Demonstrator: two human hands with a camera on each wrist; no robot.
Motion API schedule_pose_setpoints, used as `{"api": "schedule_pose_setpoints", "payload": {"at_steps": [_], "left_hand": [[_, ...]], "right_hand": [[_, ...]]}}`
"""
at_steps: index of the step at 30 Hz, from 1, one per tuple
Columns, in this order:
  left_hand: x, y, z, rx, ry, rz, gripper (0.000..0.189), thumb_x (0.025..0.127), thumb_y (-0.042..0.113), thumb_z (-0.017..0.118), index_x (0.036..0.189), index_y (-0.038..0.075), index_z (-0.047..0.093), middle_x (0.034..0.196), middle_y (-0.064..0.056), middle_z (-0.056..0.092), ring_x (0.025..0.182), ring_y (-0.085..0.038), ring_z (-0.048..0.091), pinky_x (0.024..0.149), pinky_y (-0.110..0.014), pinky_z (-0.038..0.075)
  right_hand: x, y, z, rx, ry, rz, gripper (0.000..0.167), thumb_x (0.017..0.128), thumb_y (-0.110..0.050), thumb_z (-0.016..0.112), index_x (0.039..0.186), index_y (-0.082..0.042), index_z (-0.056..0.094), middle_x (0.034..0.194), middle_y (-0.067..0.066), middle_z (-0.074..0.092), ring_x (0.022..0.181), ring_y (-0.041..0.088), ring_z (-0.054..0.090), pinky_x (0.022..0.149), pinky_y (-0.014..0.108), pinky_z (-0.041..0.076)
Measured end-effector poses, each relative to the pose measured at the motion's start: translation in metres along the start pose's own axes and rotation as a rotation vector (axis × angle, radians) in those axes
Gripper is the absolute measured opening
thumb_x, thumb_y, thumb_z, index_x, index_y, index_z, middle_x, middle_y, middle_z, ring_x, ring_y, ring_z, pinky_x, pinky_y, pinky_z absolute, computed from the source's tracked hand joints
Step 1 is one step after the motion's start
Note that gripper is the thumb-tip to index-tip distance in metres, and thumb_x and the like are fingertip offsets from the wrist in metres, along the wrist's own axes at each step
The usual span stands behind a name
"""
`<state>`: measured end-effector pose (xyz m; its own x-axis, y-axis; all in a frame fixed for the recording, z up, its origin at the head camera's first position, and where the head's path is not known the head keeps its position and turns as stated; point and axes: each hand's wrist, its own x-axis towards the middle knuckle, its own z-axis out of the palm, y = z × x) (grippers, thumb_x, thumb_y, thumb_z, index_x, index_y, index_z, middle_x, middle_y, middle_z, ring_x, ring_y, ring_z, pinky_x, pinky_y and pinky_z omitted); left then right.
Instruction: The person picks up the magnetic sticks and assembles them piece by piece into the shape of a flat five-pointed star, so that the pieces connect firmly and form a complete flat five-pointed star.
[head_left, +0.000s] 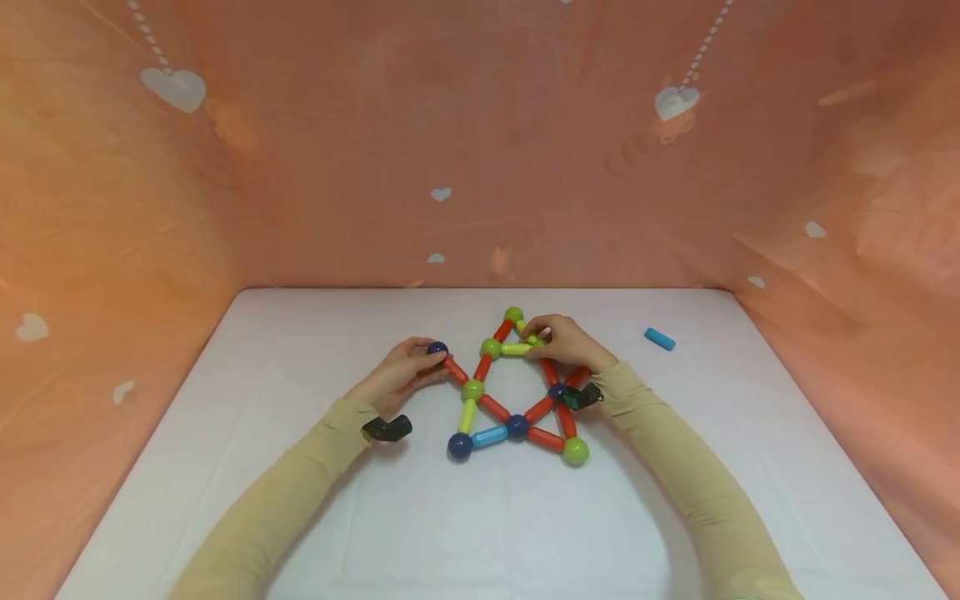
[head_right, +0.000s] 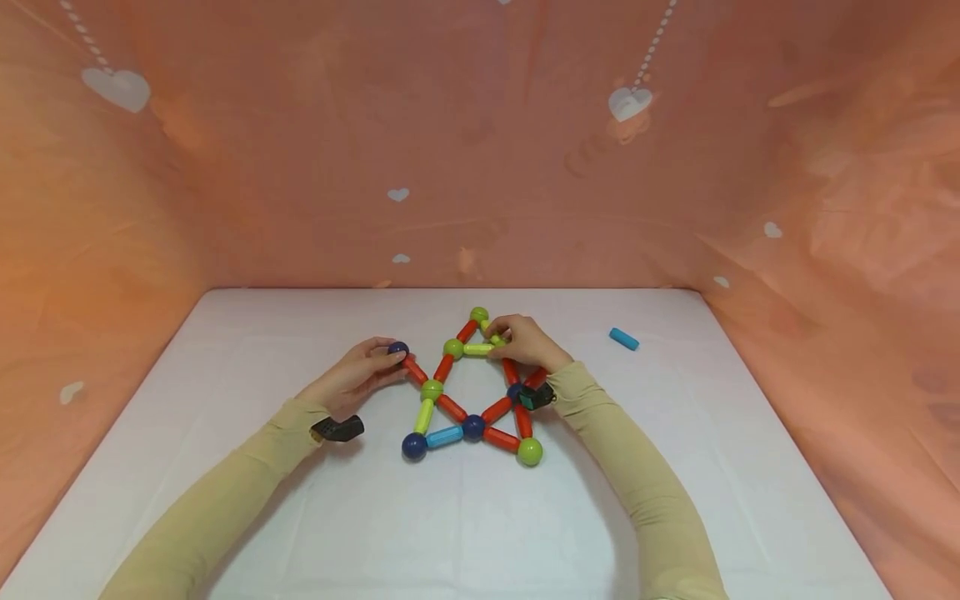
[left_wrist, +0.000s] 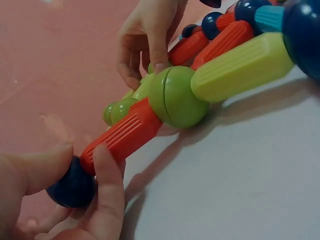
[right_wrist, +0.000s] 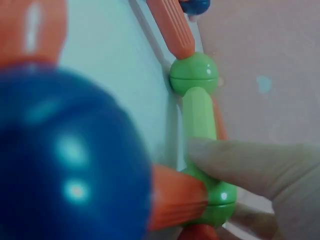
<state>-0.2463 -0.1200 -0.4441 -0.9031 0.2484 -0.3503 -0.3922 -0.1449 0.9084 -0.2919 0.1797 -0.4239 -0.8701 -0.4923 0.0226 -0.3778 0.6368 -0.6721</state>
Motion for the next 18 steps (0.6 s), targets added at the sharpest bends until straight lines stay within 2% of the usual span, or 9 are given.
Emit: {"api": "schedule_pose_setpoints", "payload": {"at_steps": [4, 8, 10, 14, 18], "left_hand": [[0.001, 0.002, 0.005, 0.003, 0.005, -0.013, 0.057, 0.091, 0.002, 0.064, 0.136, -0.003, 0.031, 0.131, -0.023, 0.045, 0.106, -0.024, 0.058, 0.091, -0.033, 0.049], [-0.001, 0.006, 0.015, 0.04, 0.0, -0.043, 0.067, 0.088, -0.002, 0.066, 0.143, 0.004, 0.028, 0.131, -0.02, 0.048, 0.103, -0.027, 0.062, 0.091, -0.037, 0.049], [-0.001, 0.009, 0.021, 0.071, 0.004, -0.054, 0.071, 0.087, -0.004, 0.065, 0.146, 0.008, 0.027, 0.13, -0.021, 0.05, 0.1, -0.027, 0.063, 0.089, -0.039, 0.05], [0.005, 0.016, 0.031, 0.128, 0.037, -0.036, 0.073, 0.086, -0.007, 0.064, 0.147, 0.008, 0.026, 0.127, -0.022, 0.052, 0.089, -0.022, 0.065, 0.085, -0.039, 0.052], [0.015, 0.021, 0.038, 0.143, 0.072, -0.021, 0.066, 0.087, -0.008, 0.062, 0.142, 0.007, 0.029, 0.126, -0.019, 0.054, 0.086, -0.02, 0.063, 0.085, -0.036, 0.052]], "right_hand": [[-0.003, -0.002, 0.0, -0.014, 0.0, 0.012, 0.03, 0.08, -0.01, 0.077, 0.106, 0.0, 0.067, 0.097, 0.01, 0.063, 0.085, 0.024, 0.053, 0.069, 0.031, 0.044], [-0.007, -0.005, 0.001, -0.059, 0.037, 0.032, 0.029, 0.077, -0.01, 0.079, 0.102, 0.0, 0.067, 0.1, 0.012, 0.062, 0.089, 0.026, 0.05, 0.079, 0.036, 0.041], [-0.009, -0.007, 0.003, -0.086, 0.055, 0.043, 0.029, 0.075, -0.011, 0.08, 0.098, 0.0, 0.067, 0.097, 0.011, 0.062, 0.087, 0.025, 0.05, 0.079, 0.036, 0.041], [-0.018, -0.019, 0.009, -0.11, 0.06, 0.111, 0.027, 0.072, -0.013, 0.083, 0.09, 0.0, 0.066, 0.083, 0.009, 0.059, 0.077, 0.023, 0.049, 0.068, 0.032, 0.043], [-0.032, -0.033, 0.011, -0.125, 0.042, 0.194, 0.029, 0.074, -0.016, 0.082, 0.09, 0.0, 0.064, 0.082, 0.008, 0.057, 0.078, 0.023, 0.05, 0.063, 0.029, 0.044]]}}
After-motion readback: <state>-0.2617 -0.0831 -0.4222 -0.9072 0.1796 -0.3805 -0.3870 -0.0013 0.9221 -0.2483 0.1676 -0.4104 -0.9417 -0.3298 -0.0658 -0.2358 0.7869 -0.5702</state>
